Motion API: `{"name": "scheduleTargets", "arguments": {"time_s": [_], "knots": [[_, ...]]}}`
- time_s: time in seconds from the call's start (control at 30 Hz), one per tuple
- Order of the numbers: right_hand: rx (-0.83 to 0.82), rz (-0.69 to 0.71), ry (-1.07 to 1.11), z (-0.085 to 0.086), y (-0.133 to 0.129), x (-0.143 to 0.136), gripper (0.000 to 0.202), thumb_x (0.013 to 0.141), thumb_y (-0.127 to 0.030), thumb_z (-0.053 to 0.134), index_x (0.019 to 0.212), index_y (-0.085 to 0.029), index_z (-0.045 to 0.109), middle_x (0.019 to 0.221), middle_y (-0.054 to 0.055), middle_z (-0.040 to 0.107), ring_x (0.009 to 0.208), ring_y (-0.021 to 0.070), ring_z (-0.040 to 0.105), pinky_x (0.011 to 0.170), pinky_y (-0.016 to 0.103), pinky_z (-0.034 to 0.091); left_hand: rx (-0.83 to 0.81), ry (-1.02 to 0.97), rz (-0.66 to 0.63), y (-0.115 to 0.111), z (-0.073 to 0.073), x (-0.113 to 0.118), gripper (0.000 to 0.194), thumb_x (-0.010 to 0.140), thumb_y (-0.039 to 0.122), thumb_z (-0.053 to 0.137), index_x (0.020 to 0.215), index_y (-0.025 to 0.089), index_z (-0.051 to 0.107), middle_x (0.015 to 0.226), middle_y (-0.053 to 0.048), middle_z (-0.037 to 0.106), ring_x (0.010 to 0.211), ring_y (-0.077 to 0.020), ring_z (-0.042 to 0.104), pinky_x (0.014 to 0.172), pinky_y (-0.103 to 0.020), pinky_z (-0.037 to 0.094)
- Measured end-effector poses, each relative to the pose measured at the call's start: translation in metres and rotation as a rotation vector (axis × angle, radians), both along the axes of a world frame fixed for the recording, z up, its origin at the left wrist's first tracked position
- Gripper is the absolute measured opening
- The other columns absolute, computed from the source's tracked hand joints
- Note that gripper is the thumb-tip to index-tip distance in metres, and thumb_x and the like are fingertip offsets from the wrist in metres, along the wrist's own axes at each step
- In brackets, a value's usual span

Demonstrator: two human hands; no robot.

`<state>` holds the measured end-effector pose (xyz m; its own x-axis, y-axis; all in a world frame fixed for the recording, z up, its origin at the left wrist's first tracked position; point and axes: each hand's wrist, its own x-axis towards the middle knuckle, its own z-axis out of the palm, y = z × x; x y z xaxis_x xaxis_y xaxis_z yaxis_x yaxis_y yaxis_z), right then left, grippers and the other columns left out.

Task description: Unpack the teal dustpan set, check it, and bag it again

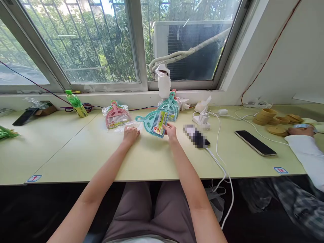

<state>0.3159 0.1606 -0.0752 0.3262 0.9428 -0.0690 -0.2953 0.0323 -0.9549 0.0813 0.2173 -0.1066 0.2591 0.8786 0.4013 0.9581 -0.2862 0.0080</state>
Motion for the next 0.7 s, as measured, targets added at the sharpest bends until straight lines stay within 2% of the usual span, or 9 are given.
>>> {"name": "scheduleTargets", "arguments": {"time_s": [0.1, 0.17, 0.27, 0.33, 0.53, 0.7], "knots": [[-0.088, 0.000, -0.006, -0.003, 0.000, -0.002, 0.017, 0.077, -0.009, 0.065, 0.093, -0.014, 0.067, 0.073, 0.003, 0.072, 0.058, 0.0142, 0.066, 0.055, 0.025, 0.056, -0.022, -0.001, 0.007, 0.002, 0.002, -0.002, 0.023, 0.084, 0.017, 0.048, 0.084, 0.015, 0.071, 0.093, -0.013, 0.069, 0.089, -0.0261, 0.064, 0.111, -0.045, 0.024], [-0.126, -0.011, -0.014, -0.006, 0.001, -0.002, 0.013, 0.077, -0.007, 0.064, 0.089, -0.013, 0.068, 0.072, 0.004, 0.072, 0.057, 0.0139, 0.066, 0.054, 0.024, 0.055, -0.040, -0.024, 0.009, 0.003, 0.003, -0.002, 0.027, 0.082, 0.009, 0.046, 0.085, 0.015, 0.071, 0.095, -0.012, 0.069, 0.090, -0.0249, 0.064, 0.108, -0.042, 0.030], [-0.134, -0.021, -0.033, -0.010, 0.003, 0.000, 0.011, 0.076, -0.008, 0.067, 0.086, -0.014, 0.068, 0.074, 0.004, 0.072, 0.057, 0.0136, 0.065, 0.053, 0.023, 0.054, -0.070, -0.044, 0.022, 0.002, 0.006, -0.002, 0.035, 0.078, -0.002, 0.040, 0.083, 0.013, 0.072, 0.096, -0.014, 0.068, 0.090, -0.0258, 0.065, 0.094, -0.038, 0.043], [-0.135, -0.022, -0.048, -0.013, 0.005, 0.001, 0.012, 0.076, -0.008, 0.068, 0.086, -0.014, 0.068, 0.074, 0.004, 0.072, 0.059, 0.0133, 0.066, 0.053, 0.022, 0.054, -0.068, -0.057, 0.043, 0.000, 0.010, -0.002, 0.038, 0.077, -0.005, 0.038, 0.082, 0.012, 0.071, 0.100, -0.016, 0.067, 0.090, -0.0274, 0.064, 0.087, -0.038, 0.047], [-0.168, -0.043, -0.086, -0.015, 0.007, 0.001, 0.015, 0.078, -0.010, 0.066, 0.092, -0.013, 0.068, 0.077, 0.005, 0.073, 0.059, 0.0138, 0.066, 0.052, 0.023, 0.053, 0.123, -0.120, 0.072, -0.007, 0.021, -0.011, 0.042, 0.077, -0.008, 0.033, 0.090, 0.009, 0.070, 0.132, -0.017, 0.053, 0.108, -0.0291, 0.058, 0.092, -0.040, 0.047], [-0.132, -0.036, -0.033, -0.012, 0.004, -0.001, 0.016, 0.079, -0.009, 0.064, 0.094, -0.013, 0.068, 0.076, 0.005, 0.073, 0.059, 0.0140, 0.067, 0.053, 0.023, 0.054, 0.196, -0.237, -0.002, -0.011, 0.025, -0.015, 0.046, 0.082, -0.006, 0.031, 0.101, 0.014, 0.068, 0.132, -0.013, 0.055, 0.118, -0.0278, 0.054, 0.094, -0.039, 0.049]]}}
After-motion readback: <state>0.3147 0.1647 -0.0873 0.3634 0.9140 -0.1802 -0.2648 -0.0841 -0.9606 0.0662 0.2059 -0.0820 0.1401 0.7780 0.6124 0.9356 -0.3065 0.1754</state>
